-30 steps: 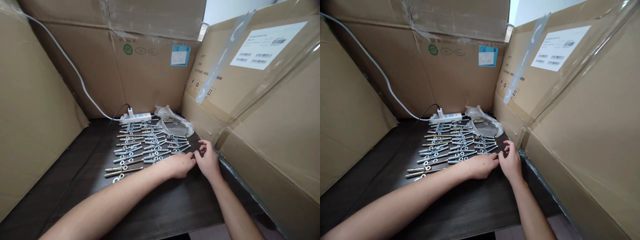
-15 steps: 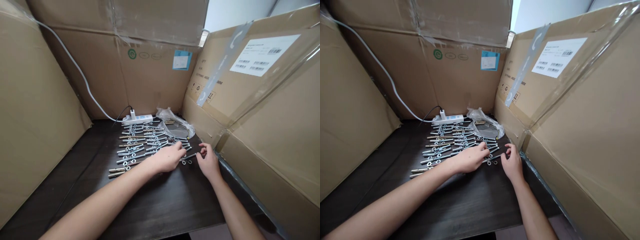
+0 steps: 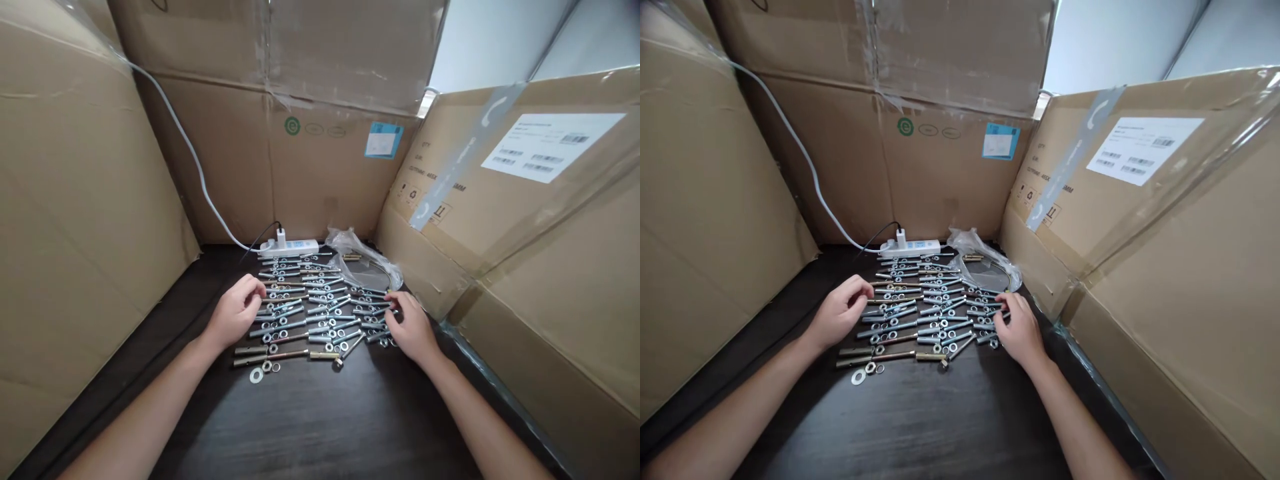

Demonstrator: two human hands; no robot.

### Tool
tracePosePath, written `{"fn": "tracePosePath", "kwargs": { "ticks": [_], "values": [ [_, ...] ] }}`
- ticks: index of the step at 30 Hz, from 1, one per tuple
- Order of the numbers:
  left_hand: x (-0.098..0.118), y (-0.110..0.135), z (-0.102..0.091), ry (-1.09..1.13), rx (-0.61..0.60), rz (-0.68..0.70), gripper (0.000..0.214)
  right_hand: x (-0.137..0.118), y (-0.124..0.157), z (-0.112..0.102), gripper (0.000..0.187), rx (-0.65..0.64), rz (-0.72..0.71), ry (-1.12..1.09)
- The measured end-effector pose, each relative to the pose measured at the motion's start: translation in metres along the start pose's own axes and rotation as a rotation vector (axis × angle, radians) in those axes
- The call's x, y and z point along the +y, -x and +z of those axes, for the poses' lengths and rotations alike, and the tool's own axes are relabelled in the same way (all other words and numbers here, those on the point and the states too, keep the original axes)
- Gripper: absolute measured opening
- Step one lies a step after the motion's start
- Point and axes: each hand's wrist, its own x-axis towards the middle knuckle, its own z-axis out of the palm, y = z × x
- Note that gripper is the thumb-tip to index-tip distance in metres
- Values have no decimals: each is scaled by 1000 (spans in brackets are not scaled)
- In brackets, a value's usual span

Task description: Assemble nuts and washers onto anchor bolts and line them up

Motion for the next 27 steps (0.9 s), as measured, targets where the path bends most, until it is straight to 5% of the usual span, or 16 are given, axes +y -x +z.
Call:
{"fn": "tracePosePath", "kwargs": {
  "ticks": [6,10,16,27],
  "values": [
    [-8,5,4,40,-31,-32,15,1,-106,43,27,-211,-13,149],
    [-13,6,5,46,-20,-53,17,11,-151,79,34,-298,-7,190],
    [-12,6,6,39,-46,-76,18,17,-168,103,37,-409,34,259],
    [-10,7,6,30,-82,-83,17,14,-164,104,33,-493,145,409]
  ]
}}
